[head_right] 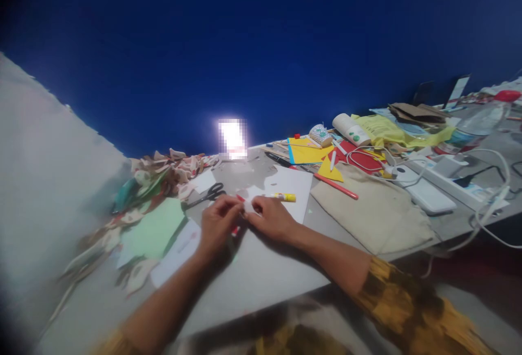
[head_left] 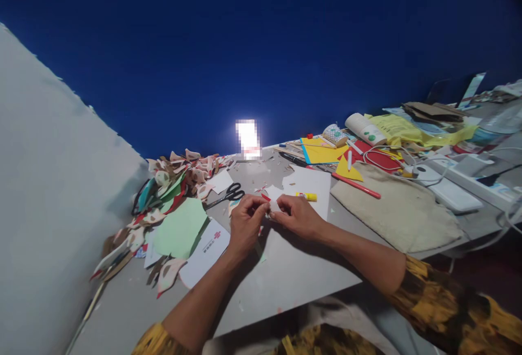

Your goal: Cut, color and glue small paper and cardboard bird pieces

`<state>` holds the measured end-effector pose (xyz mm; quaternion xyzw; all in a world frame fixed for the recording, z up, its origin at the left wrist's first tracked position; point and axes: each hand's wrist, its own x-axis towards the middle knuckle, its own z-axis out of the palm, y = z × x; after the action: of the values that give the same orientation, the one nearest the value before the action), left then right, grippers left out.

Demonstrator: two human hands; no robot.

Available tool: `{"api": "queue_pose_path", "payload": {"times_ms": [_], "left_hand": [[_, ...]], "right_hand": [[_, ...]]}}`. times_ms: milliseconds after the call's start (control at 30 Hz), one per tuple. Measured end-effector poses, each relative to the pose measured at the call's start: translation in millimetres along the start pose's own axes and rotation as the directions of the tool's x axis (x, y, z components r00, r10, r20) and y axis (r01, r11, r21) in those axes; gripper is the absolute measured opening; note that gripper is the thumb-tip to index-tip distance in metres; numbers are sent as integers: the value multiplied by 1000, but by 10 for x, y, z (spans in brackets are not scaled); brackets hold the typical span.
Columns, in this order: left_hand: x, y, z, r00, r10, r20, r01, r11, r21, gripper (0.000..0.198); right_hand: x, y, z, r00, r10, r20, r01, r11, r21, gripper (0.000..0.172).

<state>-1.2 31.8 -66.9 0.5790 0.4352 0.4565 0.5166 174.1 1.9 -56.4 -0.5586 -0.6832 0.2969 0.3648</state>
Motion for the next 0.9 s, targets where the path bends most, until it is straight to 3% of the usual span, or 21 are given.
{"api": "queue_pose_path", "payload": {"times_ms": [200,467,600,900], "left_hand": [[-31,57,29,972,233,-14,-225,954,199,8],[-108,186,78,933,360,-27,-328,876,355,16],[-118,173,89,935,350,-57,-312,888,337,14],[-148,218,75,979,171,-107,-139,956,260,7]], "right_hand": [[-22,10,24,999,-31,7,32,999,-17,29],[-72,-22,70,994,-102,-25,99,989,-111,28],[-89,-7,85,989,-143,-29,138,980,-145,27],[-86,1,63,991,-129,-27,125,986,-105,27]]}}
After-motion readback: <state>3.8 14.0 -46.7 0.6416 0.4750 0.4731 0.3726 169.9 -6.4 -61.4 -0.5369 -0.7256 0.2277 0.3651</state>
